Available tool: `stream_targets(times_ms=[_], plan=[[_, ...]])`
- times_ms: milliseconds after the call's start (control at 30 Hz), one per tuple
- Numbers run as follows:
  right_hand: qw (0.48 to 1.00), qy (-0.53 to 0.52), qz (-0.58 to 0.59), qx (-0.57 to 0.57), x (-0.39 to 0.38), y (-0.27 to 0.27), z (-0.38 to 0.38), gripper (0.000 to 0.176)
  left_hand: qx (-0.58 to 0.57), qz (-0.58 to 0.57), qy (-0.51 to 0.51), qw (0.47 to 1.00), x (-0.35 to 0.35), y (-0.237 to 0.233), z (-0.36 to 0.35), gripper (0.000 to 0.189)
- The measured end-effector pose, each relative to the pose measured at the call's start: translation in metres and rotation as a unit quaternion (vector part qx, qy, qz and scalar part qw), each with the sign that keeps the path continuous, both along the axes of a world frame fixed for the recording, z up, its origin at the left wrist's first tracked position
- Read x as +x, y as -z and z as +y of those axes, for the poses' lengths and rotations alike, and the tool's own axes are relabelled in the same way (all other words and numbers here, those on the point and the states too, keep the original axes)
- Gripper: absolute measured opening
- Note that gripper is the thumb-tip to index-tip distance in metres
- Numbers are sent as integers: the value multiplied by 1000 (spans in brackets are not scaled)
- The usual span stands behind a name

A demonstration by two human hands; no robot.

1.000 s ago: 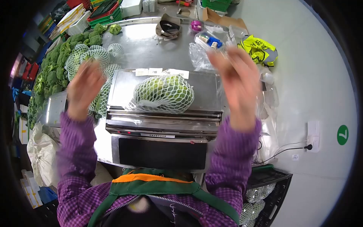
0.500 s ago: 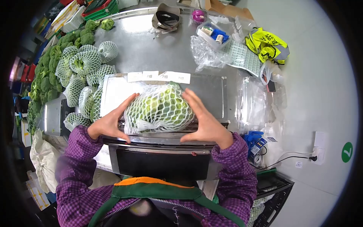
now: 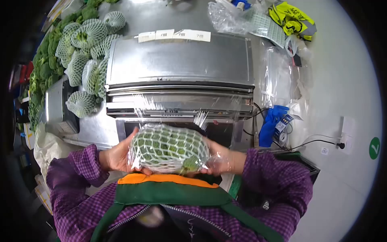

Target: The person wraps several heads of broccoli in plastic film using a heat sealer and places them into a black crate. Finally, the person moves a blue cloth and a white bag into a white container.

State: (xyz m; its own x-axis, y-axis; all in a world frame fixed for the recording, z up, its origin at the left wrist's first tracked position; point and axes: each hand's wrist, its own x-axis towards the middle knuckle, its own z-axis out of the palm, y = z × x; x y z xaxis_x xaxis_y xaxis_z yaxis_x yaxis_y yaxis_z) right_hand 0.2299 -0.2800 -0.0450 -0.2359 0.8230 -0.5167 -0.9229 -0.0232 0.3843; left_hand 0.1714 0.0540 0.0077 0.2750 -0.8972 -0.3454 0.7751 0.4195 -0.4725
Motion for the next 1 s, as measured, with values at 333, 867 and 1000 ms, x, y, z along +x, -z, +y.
stream_targets(times_ms=[333,867,1000], plan=[[968,-133,-201,-64,-20,-29,-8,40,146,70,-50,985,-69,42,28,66],[759,294,-386,-434,-77,-7,-32,26,677,-114,-180,705,-145,32,7,28],[763,102,-439,-464,-121,46,-35,26,590,-125,-83,794,-170,99,20,22]])
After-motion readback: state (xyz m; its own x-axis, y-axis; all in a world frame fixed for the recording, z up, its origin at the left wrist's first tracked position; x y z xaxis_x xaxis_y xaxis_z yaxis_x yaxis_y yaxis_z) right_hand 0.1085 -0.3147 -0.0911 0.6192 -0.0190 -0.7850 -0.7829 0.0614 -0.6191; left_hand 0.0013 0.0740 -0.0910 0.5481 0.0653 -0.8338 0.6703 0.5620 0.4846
